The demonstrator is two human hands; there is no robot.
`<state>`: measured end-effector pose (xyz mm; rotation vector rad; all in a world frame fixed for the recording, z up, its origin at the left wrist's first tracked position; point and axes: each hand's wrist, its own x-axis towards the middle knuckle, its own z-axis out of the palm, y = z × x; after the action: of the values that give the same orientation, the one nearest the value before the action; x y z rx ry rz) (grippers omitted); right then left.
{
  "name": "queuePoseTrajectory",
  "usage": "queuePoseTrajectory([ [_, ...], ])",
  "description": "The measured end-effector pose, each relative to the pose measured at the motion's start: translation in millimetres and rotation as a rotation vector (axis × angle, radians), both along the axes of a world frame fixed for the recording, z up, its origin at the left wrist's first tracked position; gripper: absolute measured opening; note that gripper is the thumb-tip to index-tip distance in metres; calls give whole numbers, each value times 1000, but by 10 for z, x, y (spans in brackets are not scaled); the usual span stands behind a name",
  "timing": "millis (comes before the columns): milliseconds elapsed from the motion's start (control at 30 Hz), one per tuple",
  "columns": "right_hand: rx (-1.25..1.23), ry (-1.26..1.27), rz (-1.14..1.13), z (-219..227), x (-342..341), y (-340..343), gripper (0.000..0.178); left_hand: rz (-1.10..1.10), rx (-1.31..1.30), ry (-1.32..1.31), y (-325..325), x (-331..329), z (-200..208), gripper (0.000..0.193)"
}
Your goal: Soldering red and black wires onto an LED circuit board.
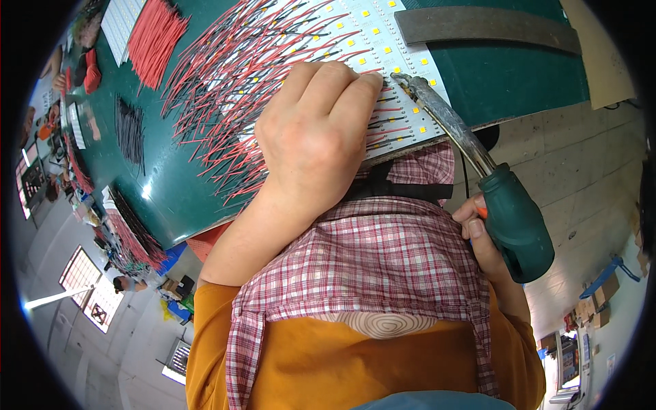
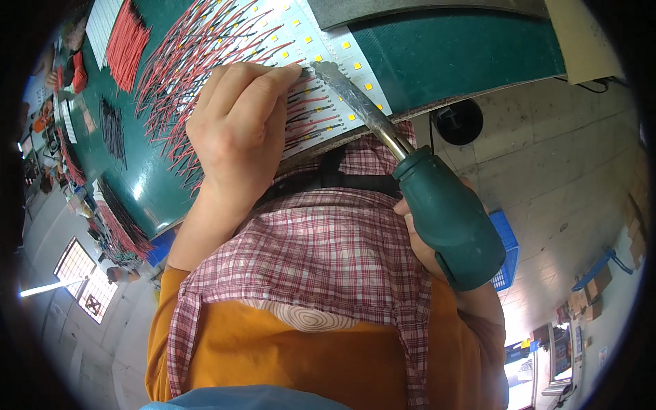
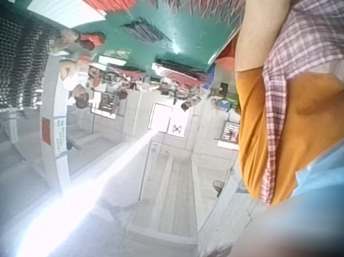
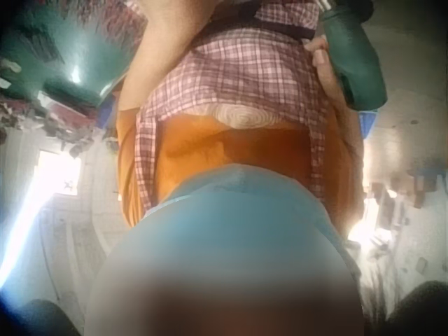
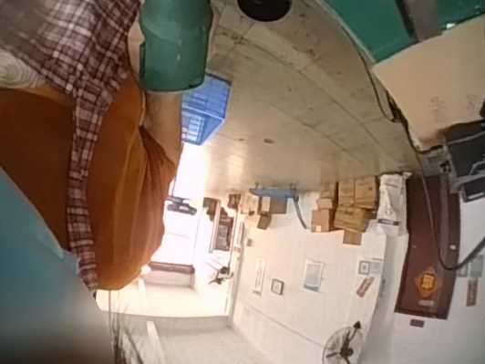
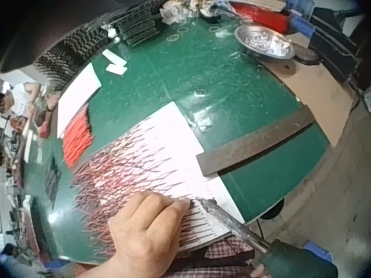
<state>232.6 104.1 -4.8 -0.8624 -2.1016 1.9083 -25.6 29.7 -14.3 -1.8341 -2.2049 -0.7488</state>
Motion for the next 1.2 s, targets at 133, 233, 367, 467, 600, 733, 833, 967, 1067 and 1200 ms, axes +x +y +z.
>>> queuePoseTrajectory([
  [133, -367, 132, -206, -25, -17, -57, 17, -18, -8, 4, 13, -5, 8, 21],
  [233, -126, 28, -124, 39, -54, -12, 15, -18, -8, 25, 18, -10, 21, 21],
  [367, -35, -122, -20, 180, -95, 64, 12, -11, -30, 54, 12, -1, 45, 20],
  [467, -190, -123, -101, 208, -66, 57, 12, -8, -37, 55, 9, 7, 57, 20],
  [600, -252, -53, -152, 218, -144, 39, 12, -1, -60, 24, -10, 33, 72, 20],
  [733, -172, -75, -117, 183, -147, 52, 11, -43, 57, -158, -15, -77, 30, 21],
  [833, -60, -97, -57, 171, -167, 63, 9, 24, 13, -174, 1, -100, 67, 22],
  [967, -28, -56, -27, 72, -126, 68, 14, 9, 21, -29, 38, -98, -6, 18],
  [1067, -170, -8, -47, 76, -114, 75, 23, 10, 39, 28, 52, -90, -13, 18],
  [1200, -125, 25, -40, 130, -214, 78, 21, 9, 6, 45, 44, -76, 6, 19],
])
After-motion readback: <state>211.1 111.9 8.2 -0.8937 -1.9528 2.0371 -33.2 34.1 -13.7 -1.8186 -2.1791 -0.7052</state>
